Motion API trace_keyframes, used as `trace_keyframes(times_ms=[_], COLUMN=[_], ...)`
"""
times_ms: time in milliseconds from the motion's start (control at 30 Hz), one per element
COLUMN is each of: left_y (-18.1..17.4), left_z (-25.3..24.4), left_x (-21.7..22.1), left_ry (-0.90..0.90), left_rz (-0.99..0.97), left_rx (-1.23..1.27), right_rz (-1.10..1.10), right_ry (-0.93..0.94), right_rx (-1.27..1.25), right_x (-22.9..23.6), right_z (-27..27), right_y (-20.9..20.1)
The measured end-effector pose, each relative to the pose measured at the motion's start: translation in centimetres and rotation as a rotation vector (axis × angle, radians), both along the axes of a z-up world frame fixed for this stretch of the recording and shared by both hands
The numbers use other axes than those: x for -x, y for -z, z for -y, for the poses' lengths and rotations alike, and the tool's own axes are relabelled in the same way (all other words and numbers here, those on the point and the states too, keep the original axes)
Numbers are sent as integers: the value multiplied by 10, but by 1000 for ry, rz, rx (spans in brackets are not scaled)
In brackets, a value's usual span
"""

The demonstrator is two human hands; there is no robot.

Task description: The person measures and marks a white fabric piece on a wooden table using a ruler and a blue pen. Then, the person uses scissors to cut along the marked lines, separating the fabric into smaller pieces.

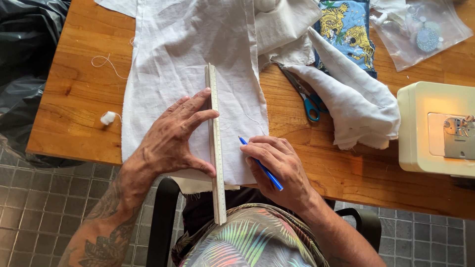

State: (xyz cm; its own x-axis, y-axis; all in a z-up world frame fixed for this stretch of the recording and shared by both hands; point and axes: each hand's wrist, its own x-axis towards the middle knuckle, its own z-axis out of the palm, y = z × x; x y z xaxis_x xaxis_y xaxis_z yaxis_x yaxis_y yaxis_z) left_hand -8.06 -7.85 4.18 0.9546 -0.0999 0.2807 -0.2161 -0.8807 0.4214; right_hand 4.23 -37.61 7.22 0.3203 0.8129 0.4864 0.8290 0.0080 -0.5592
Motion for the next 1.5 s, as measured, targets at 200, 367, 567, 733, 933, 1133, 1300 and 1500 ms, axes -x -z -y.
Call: trace_keyframes(times_ms=[200,367,567,733,933,1133,1300,1500], left_y=[-1,-2,0,-3,-9,-5,-2,-1], left_z=[1,1,2,1,2,2,0,0], left_x=[0,-1,0,0,1,2,1,1], left_ry=[-2,-14,-1,-15,-11,-19,-19,-15], left_rz=[6,15,12,1,-8,10,9,-8], left_rx=[4,17,23,12,21,36,30,0], right_rz=[3,-12,-209,-291,-263,-175,-167,-165], right_ry=[6,-1,114,212,233,209,177,156], right_rx=[0,20,-36,-6,59,67,43,83], right_x=[0,-1,-21,-51,-59,-59,-57,-43], right_z=[0,-5,-38,-83,-100,-100,-99,-84], right_y=[-2,-10,-20,-10,1,4,3,-6])
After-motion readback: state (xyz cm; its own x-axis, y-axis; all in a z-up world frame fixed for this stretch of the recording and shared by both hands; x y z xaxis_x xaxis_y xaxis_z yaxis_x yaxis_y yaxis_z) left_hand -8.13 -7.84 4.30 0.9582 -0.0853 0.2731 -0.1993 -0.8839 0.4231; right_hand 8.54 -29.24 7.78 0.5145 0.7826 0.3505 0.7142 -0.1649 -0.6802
